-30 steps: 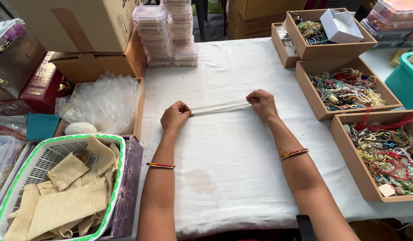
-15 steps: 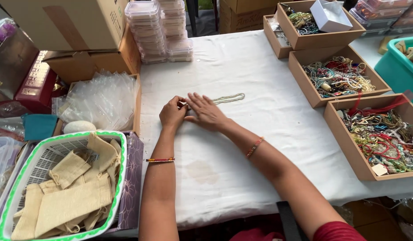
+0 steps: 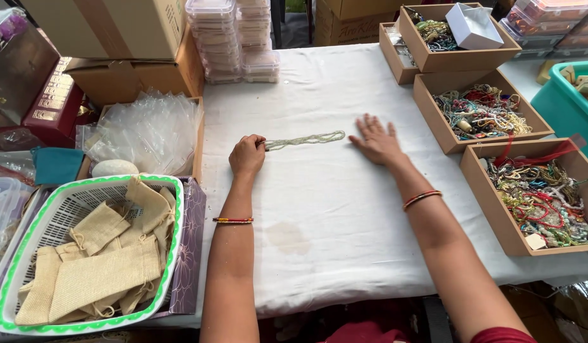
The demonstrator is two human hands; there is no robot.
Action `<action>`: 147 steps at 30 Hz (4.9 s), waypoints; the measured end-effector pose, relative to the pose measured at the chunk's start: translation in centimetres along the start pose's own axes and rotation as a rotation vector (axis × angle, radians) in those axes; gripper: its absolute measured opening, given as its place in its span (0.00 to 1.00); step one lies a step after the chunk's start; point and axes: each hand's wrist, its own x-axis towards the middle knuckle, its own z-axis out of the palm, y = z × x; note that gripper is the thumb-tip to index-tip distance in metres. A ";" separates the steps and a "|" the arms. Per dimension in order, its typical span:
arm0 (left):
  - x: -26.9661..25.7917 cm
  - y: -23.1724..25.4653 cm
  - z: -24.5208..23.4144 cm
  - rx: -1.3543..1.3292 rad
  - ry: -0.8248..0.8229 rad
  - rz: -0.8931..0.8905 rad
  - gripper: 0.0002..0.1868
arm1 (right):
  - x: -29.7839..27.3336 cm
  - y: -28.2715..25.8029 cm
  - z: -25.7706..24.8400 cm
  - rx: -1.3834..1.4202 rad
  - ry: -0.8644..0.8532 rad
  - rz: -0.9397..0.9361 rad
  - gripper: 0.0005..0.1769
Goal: The person sits at a table and packages jewelry items. They first straighten a silver necklace, place it in a clear plastic bag, and then put the bag into a small beige cloth pouch. They repeat this process with a gold necklace, straightening it before placing it in a plastic bag and then into a cloth pouch.
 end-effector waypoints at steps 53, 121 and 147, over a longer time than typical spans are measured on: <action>0.4 2.5 -1.1 -0.767 -0.199 -0.176 0.07 | 0.1 -4.1 -3.2 1.090 0.240 0.240 0.01; -3.7 5.9 1.4 0.176 -0.034 0.878 0.34 | -2.0 -9.7 -1.3 0.318 0.305 -0.464 0.11; 0.2 1.6 -0.6 -0.891 -0.357 -0.162 0.10 | 0.4 -4.9 -0.9 1.131 0.199 0.034 0.08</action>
